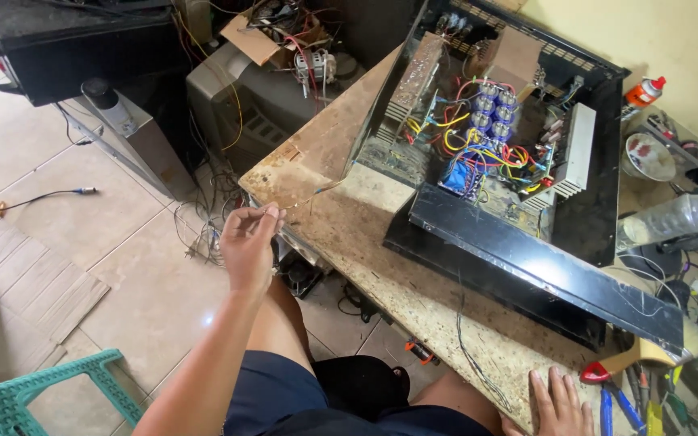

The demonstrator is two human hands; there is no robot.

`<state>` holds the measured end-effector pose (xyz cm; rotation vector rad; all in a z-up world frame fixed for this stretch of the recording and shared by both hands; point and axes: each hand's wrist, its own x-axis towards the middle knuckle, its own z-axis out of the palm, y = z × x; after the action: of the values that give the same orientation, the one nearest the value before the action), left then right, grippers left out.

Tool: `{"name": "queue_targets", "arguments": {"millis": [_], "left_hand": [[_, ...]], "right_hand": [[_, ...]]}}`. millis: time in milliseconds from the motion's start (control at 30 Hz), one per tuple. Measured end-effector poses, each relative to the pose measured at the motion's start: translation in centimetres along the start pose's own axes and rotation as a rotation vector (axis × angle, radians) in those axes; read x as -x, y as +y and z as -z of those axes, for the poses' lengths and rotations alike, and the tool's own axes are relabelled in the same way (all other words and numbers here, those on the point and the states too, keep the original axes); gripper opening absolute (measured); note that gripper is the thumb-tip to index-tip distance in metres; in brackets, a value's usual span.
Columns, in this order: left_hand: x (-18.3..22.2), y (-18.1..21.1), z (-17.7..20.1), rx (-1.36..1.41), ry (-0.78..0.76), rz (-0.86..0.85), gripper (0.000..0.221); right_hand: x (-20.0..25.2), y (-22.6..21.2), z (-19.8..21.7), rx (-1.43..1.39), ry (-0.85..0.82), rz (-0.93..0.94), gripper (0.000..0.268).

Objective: Disassembling a power amplifier by unscrewing the rear panel and disconnecting internal wiring.

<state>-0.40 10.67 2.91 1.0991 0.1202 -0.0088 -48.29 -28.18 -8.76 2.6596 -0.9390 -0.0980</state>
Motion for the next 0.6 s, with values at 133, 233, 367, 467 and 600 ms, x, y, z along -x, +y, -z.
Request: {"name": "queue_targets", "arguments": {"millis": [133, 233, 367, 467, 600], "left_hand": [[-0.3, -0.1, -0.1, 0.113, -0.068, -0.016, 0.012], [-0.3, 0.3, 0.0, 0.148, -0.099, 0.029, 0.011], [-0.3, 0.6, 0.0, 0.215, -0.115, 0.061, 0.01], [-0.5, 0.7, 0.1, 0.228, -0.114, 0.102, 0.009], [-0.9, 0.2, 0.4, 0.257, -0.089, 0.123, 0.009]], "right_hand": [[-0.1, 0.4, -0.2, 0.054, -0.052, 0.038, 0.131], [0.2, -0.3, 1.2, 0.023, 0.02, 0.048, 0.127], [0.4, -0.8, 1.7, 0.019, 0.065, 0.047, 0.123], [0.5, -0.6, 1.2, 0.02, 0.106, 0.063, 0.125], [0.2, 0.2, -0.4, 0.002, 0.054, 0.046, 0.127]]}}
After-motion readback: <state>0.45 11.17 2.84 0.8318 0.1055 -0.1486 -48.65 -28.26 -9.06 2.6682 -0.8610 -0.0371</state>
